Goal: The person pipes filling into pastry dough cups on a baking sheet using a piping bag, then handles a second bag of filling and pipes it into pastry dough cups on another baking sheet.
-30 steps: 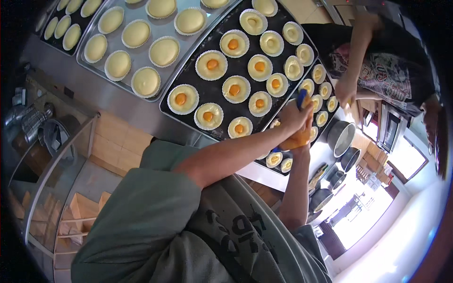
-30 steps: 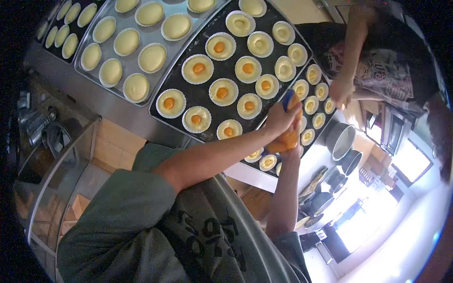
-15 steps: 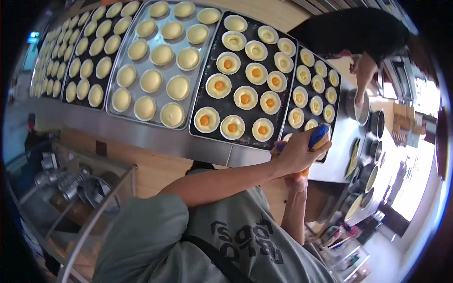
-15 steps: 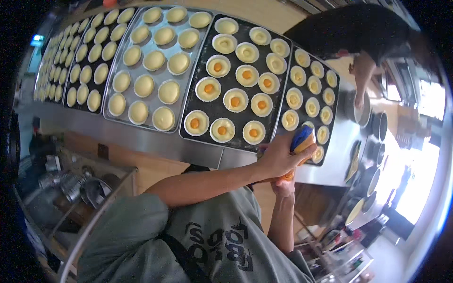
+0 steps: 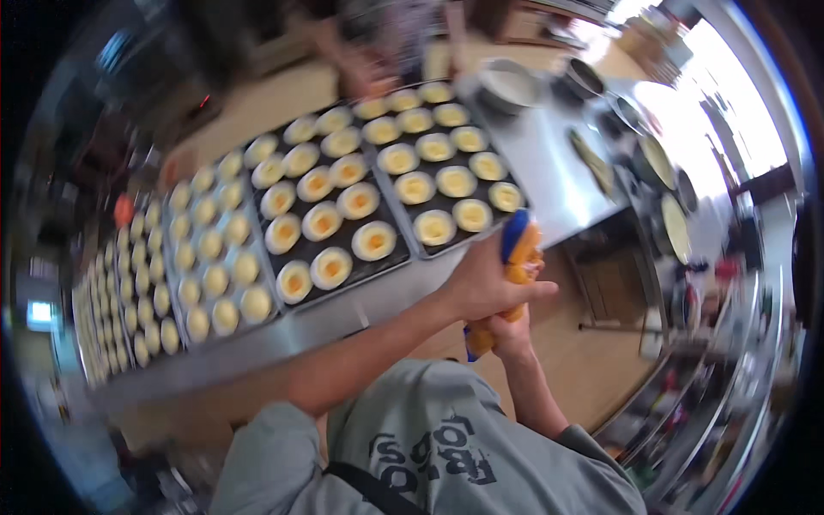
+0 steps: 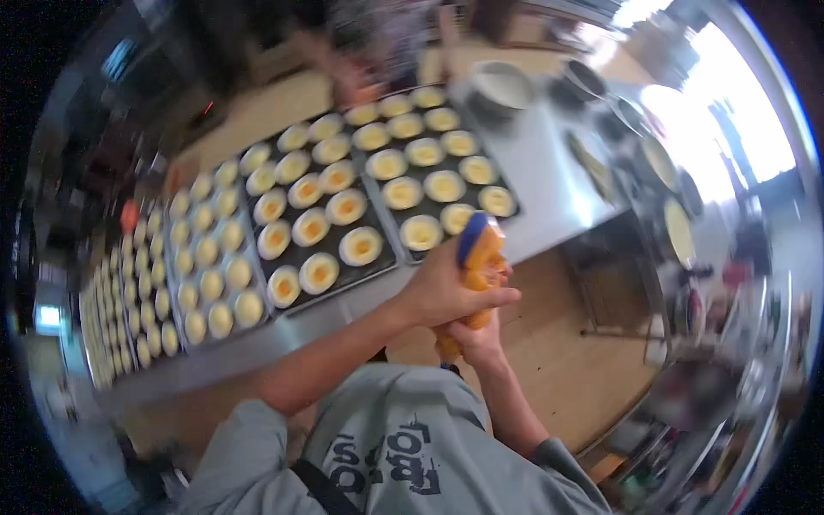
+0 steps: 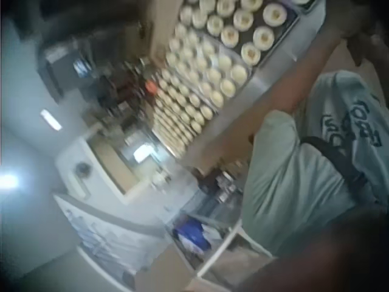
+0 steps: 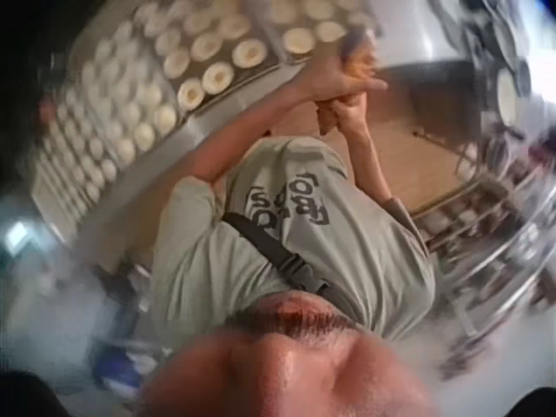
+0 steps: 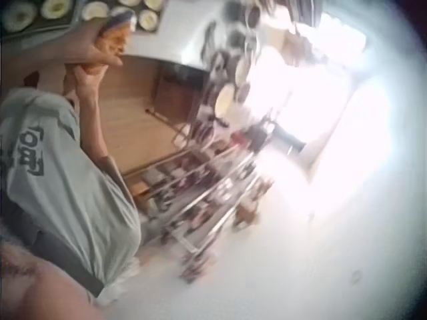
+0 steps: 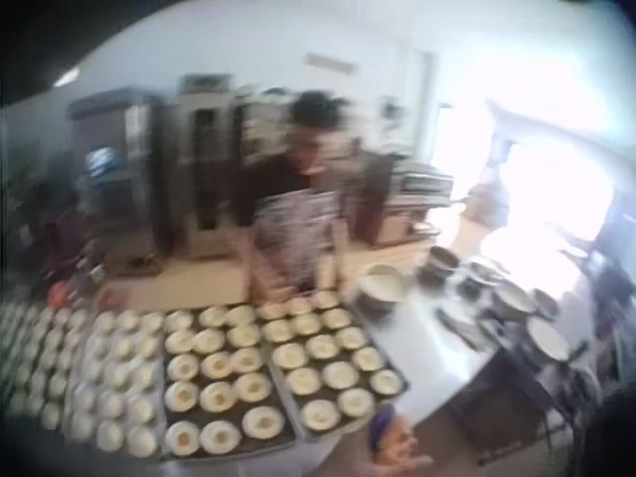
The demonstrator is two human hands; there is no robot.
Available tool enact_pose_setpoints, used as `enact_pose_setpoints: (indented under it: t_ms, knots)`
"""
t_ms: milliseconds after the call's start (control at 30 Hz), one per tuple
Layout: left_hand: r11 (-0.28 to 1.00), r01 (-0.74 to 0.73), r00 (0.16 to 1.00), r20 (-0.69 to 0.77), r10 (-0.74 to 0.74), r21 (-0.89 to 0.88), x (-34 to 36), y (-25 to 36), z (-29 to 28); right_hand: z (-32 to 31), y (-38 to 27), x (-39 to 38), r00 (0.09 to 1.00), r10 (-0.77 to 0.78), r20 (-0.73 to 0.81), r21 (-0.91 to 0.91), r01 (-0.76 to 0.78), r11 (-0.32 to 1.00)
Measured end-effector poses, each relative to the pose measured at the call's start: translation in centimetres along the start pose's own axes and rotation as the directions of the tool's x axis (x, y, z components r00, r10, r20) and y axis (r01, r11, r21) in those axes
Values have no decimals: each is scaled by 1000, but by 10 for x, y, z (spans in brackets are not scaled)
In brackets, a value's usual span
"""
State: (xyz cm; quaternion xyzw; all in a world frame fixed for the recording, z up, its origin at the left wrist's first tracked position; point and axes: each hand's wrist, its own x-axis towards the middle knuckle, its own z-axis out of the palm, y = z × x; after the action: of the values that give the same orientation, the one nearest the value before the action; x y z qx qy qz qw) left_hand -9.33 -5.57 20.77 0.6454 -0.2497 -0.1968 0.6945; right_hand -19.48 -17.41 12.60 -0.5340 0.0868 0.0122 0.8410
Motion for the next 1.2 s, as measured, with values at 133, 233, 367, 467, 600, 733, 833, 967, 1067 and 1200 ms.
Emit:
enact_pose_setpoints:
  t_ms: [133, 233, 367, 467, 600, 733, 833, 967, 1067, 1200]
  knots:
    - [997, -72, 993, 94, 73, -17, 20, 6, 120, -69, -39, -57, 955, -240, -176, 2, 245, 970]
    - [995, -88, 959, 273, 75, 37, 25, 8, 214, -147, -68, -115, 923, -329, -200, -68, 322, 944]
    - [978, -192, 862, 490, 129, 79, 23, 24, 322, -235, -88, -188, 951, -274, -145, -23, 273, 962]
    - [952, -304, 757, 617, 215, 41, 10, 28, 395, -274, -98, -244, 951, -241, -195, 312, 293, 904]
    - [886, -458, 597, 715, 364, -68, -4, 28, 479, -310, -113, -309, 881, -303, -365, 216, 396, 892]
    - [871, -474, 498, 777, 386, -128, -12, 32, 513, -310, -109, -344, 821, -328, -468, 142, 437, 888]
    - [911, -382, 434, 840, 325, -155, -13, 33, 524, -299, -105, -358, 783, -323, -532, 97, 435, 895]
    - [962, -228, 323, 920, 221, -151, -15, 30, 520, -273, -114, -359, 645, -474, -599, 157, 675, 720]
    - [969, -147, 394, 886, 243, -201, -22, 35, 512, -273, -113, -359, 726, -393, -565, 77, 520, 851]
    - [953, -161, 540, 785, 303, -258, -27, 39, 503, -264, -131, -351, 725, -317, -611, 13, 410, 912]
